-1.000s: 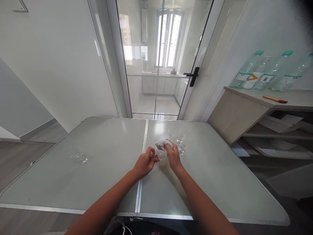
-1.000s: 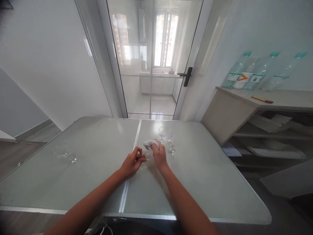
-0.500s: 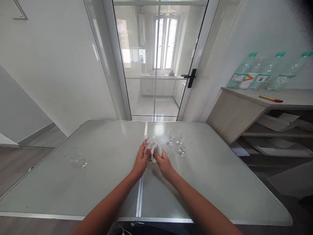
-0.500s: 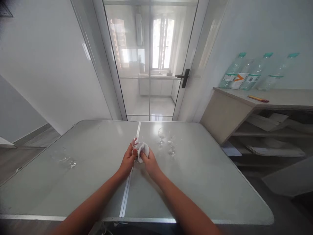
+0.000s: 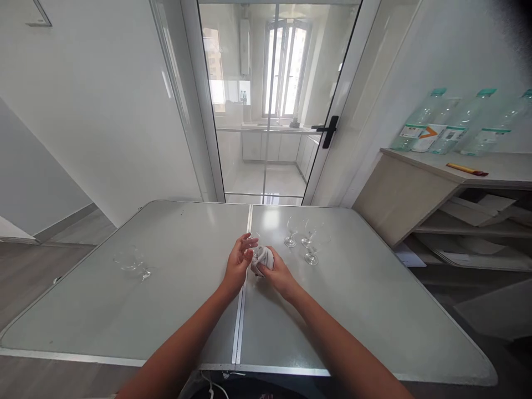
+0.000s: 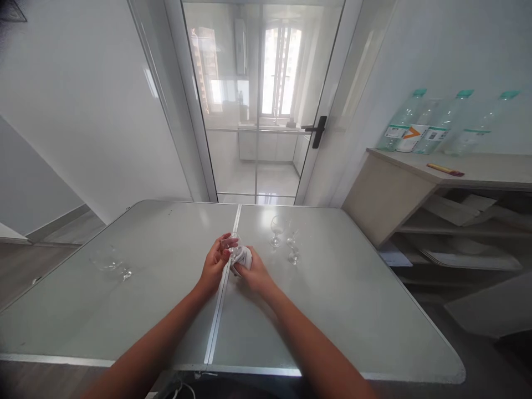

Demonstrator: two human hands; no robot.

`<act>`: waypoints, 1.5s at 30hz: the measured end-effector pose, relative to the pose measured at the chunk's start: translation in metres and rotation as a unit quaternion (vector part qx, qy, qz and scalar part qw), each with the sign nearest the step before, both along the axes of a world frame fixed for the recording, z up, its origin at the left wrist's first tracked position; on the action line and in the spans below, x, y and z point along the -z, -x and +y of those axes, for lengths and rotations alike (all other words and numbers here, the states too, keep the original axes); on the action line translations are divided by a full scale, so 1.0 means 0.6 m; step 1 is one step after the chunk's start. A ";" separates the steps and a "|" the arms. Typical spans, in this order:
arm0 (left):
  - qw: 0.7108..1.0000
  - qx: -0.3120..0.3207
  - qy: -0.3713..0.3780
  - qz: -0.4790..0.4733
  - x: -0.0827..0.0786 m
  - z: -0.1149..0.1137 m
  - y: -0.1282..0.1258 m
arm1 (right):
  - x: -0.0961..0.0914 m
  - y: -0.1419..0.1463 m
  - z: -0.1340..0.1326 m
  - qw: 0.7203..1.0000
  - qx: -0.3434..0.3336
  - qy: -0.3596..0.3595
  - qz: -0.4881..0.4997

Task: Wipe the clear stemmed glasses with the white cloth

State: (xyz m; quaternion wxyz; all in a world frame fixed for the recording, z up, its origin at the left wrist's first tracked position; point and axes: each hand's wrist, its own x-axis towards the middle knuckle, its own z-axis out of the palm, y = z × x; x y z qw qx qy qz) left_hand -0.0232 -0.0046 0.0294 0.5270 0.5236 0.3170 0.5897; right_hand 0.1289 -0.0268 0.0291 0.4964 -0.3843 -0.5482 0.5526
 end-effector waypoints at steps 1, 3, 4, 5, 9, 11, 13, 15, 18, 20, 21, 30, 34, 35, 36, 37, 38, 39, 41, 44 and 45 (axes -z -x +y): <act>1.000 -0.009 -0.006 0.003 0.002 -0.001 -0.002 | 0.003 -0.001 0.001 0.997 0.045 -0.030 -0.059; 1.000 -0.021 -0.004 0.000 0.006 -0.001 -0.006 | 0.008 -0.002 0.004 0.979 0.119 -0.071 -0.148; 1.000 -0.020 0.001 -0.005 0.007 -0.001 -0.006 | 0.009 -0.002 0.005 0.975 0.132 -0.077 -0.162; 1.000 -0.013 0.009 -0.014 0.008 0.000 -0.005 | 0.010 -0.003 0.007 0.978 0.130 -0.071 -0.149; 0.995 0.055 0.052 -0.072 0.001 0.006 0.003 | 0.005 -0.014 0.013 0.995 -0.044 0.078 0.046; 0.989 0.095 0.063 -0.092 -0.003 0.007 0.005 | 0.000 -0.023 0.015 0.972 -0.136 0.155 0.114; 0.988 0.108 0.058 -0.091 -0.002 0.007 0.004 | -0.003 -0.030 0.015 0.966 -0.164 0.163 0.114; 0.993 0.085 0.040 -0.072 0.003 0.006 0.000 | -0.004 -0.032 0.015 0.989 -0.102 0.102 0.034; 0.998 0.032 0.010 -0.046 0.014 0.006 -0.004 | 0.000 -0.026 0.012 0.982 0.076 -0.039 -0.166; 0.999 0.023 0.007 -0.047 0.019 0.008 -0.004 | 0.004 -0.019 0.011 0.960 0.132 -0.084 -0.233; 0.998 0.027 0.014 -0.054 0.020 0.010 -0.002 | 0.006 -0.015 0.011 0.961 0.131 -0.085 -0.230; 0.983 0.129 0.063 -0.117 0.012 0.018 0.009 | -0.002 -0.034 0.020 0.962 -0.170 0.172 0.127; 0.991 0.100 0.019 -0.086 0.013 0.015 0.006 | -0.009 -0.044 0.015 0.992 -0.104 0.069 -0.001; 0.994 0.083 0.011 -0.073 0.015 0.016 0.006 | -0.008 -0.043 0.015 0.996 -0.041 0.019 -0.074; 0.996 0.068 0.007 -0.060 0.018 0.016 0.005 | -0.006 -0.040 0.015 0.989 0.023 -0.029 -0.145; 0.997 0.059 0.005 -0.051 0.022 0.018 0.006 | -0.004 -0.038 0.015 0.974 0.074 -0.067 -0.205; 0.997 0.055 0.006 -0.046 0.025 0.019 0.006 | -0.001 -0.034 0.016 0.960 0.104 -0.091 -0.245; 0.998 0.053 0.007 -0.043 0.027 0.021 0.007 | 0.002 -0.031 0.017 0.952 0.115 -0.104 -0.263; 0.998 0.048 0.018 -0.031 0.030 0.025 0.011 | 0.009 -0.026 0.020 0.961 0.099 -0.100 -0.238; 0.998 0.051 0.024 -0.013 0.024 0.027 0.017 | 0.011 -0.022 0.027 0.993 0.053 -0.040 -0.102; 0.998 0.057 0.019 -0.014 0.019 0.026 0.018 | 0.009 -0.023 0.029 0.998 0.041 -0.015 -0.051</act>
